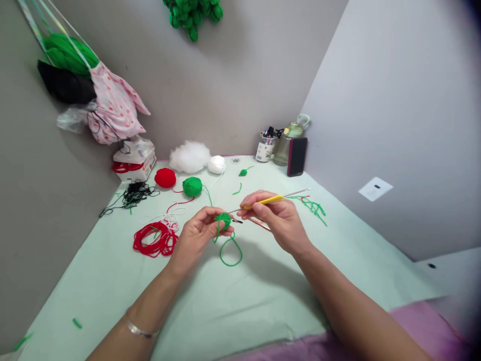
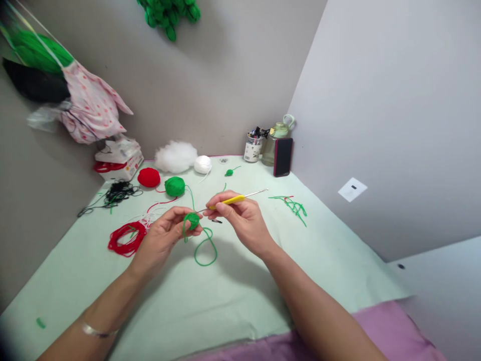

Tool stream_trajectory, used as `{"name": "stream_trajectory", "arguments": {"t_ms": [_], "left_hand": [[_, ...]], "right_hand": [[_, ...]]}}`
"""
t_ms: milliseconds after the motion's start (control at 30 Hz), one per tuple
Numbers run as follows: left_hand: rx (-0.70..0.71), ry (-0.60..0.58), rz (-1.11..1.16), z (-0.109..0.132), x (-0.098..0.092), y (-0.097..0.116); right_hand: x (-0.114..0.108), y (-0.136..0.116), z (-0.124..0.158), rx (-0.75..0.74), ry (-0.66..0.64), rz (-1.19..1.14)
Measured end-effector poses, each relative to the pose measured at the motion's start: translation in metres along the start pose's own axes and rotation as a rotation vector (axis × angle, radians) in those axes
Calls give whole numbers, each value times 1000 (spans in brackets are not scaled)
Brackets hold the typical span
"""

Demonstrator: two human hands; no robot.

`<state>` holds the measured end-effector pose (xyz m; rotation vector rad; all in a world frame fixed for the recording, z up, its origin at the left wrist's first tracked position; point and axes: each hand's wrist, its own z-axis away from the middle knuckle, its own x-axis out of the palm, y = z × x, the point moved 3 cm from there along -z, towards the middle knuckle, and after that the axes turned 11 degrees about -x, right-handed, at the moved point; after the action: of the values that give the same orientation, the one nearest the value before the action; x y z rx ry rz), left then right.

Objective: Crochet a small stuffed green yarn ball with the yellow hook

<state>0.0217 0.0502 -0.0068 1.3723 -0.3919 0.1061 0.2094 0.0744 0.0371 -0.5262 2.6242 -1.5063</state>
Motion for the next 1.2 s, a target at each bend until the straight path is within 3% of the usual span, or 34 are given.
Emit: {"name": "stream_trajectory", "arguments": {"t_ms": [300,533,800,1000,1200], "left_hand": [[-17,-20,-45,0,-1,-3],[-24,-8,-57,0,0,-4],[-84,-89,-58,7,15,-6],[-95,-82,6,4,14,-8],[-98,-97,25,4,13,-7]], "right_hand": [[-5,14,-3,174,106,-134],[-7,16,-4,311,84,-167],[-21,26,-7,95,218,-41],[-15,9,-8,167,110,-202],[-9,13,-6,260,47,-262]]}}
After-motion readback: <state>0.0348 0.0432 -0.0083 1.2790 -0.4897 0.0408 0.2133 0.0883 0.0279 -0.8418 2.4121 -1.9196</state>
